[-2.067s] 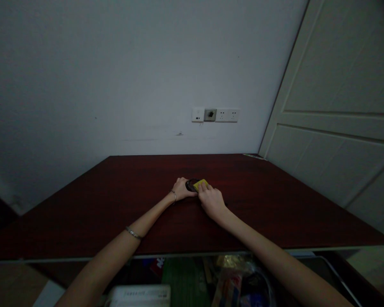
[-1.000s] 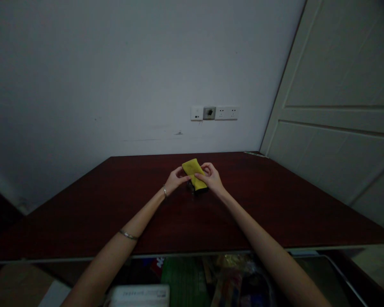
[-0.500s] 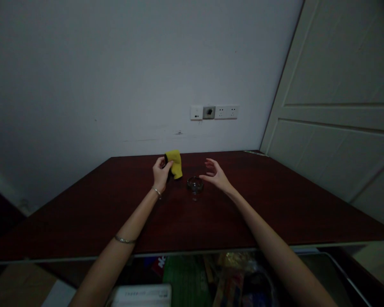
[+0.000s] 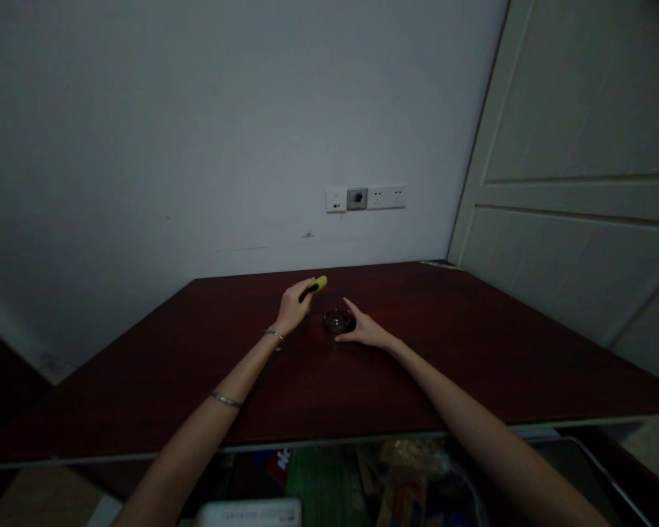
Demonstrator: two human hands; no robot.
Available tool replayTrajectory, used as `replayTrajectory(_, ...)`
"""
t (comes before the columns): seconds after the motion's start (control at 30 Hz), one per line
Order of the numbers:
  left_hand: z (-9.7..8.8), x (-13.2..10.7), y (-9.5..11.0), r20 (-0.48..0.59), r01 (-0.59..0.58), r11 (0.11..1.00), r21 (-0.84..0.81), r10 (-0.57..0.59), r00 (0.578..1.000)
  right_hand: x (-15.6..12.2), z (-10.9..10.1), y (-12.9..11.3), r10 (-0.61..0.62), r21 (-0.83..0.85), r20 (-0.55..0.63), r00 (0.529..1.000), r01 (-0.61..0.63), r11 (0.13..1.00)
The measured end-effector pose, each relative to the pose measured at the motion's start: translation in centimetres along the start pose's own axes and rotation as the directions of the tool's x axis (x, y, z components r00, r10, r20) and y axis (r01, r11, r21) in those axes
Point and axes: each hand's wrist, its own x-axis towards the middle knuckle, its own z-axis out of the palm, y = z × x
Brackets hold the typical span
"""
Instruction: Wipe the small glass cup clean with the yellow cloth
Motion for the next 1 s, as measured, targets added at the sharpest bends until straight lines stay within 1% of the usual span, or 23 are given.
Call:
replayTrajectory(0.03,0.1,0.1,0.1,0.073,-0.069,0.996,0.051,0.065,0.995,-0.1,0.0,0.0,-0.001,-0.020,-0.010,1.000,0.001,1.000)
replayTrajectory(0.07,0.3,0.2,0.1,0.153,-0.135,0.987,0.091,0.120,0.981,-0.1,0.1,-0.1,-0.004,-0.035,-0.021,1.000,0.004,0.999)
replayTrajectory(0.13,0.6,0.3,0.3,0.316,-0.247,0.960,0.133,0.195,0.929,-0.1,0.2,0.0,-0.021,-0.042,-0.043,0.999,0.019,0.999)
replayTrajectory(0.2,1.1,0.1,0.2,0.428,-0.304,0.943,0.136,0.221,0.876,-0.1,0.3,0.1,-0.040,-0.039,-0.062,0.997,0.038,0.999)
replayTrajectory(0.23,1.3,0.0,0.2,0.457,-0.309,0.942,0.129,0.220,0.862,0.0,0.4,0.2,-0.049,-0.039,-0.070,0.996,0.046,0.998)
replayTrajectory(0.3,1.8,-0.4,-0.1,0.476,-0.277,0.956,0.099,0.198,0.857,0.0,0.6,0.2,-0.060,-0.042,-0.080,0.995,0.057,0.997)
replayTrajectory(0.4,2.1,-0.6,-0.5,0.471,-0.183,0.983,-0.002,0.163,0.867,0.0,0.7,0.3,-0.070,-0.046,-0.085,0.994,0.066,0.997)
replayTrajectory(0.47,2.0,-0.6,-0.5,0.474,-0.102,0.991,-0.088,0.132,0.870,0.0,0.7,0.4,-0.078,-0.056,-0.090,0.993,0.073,0.996)
replayTrajectory(0.53,1.9,-0.3,-0.4,0.492,-0.003,0.989,-0.151,0.077,0.867,0.0,0.7,0.5,-0.091,-0.070,-0.090,0.992,0.085,0.994)
replayTrajectory(0.6,1.8,-0.1,-0.1,0.507,0.088,0.981,-0.174,0.012,0.862,0.0,0.7,0.6,-0.096,-0.082,-0.085,0.992,0.089,0.993)
replayTrajectory(0.67,2.0,0.2,0.3,0.497,0.134,0.977,-0.165,-0.035,0.867,0.1,0.7,0.6,-0.086,-0.094,-0.087,0.993,0.077,0.993)
replayTrajectory(0.73,2.3,0.4,0.6,0.491,0.123,0.982,-0.143,-0.038,0.870,0.1,0.7,0.4,-0.074,-0.107,-0.096,0.993,0.064,0.992)
replayTrajectory(0.8,2.6,0.5,0.7,0.513,0.066,0.992,-0.110,0.000,0.859,0.1,0.6,0.2,-0.078,-0.123,-0.102,0.992,0.066,0.990)
replayTrajectory(0.9,2.7,0.7,0.5,0.580,-0.050,0.997,-0.051,0.070,0.812,0.0,0.5,-0.2,-0.094,-0.152,-0.100,0.991,0.078,0.985)
replayTrajectory(1.0,2.6,1.1,0.1,0.652,-0.161,0.987,-0.001,0.123,0.748,0.1,0.5,-0.3,-0.099,-0.188,-0.114,0.989,0.076,0.979)
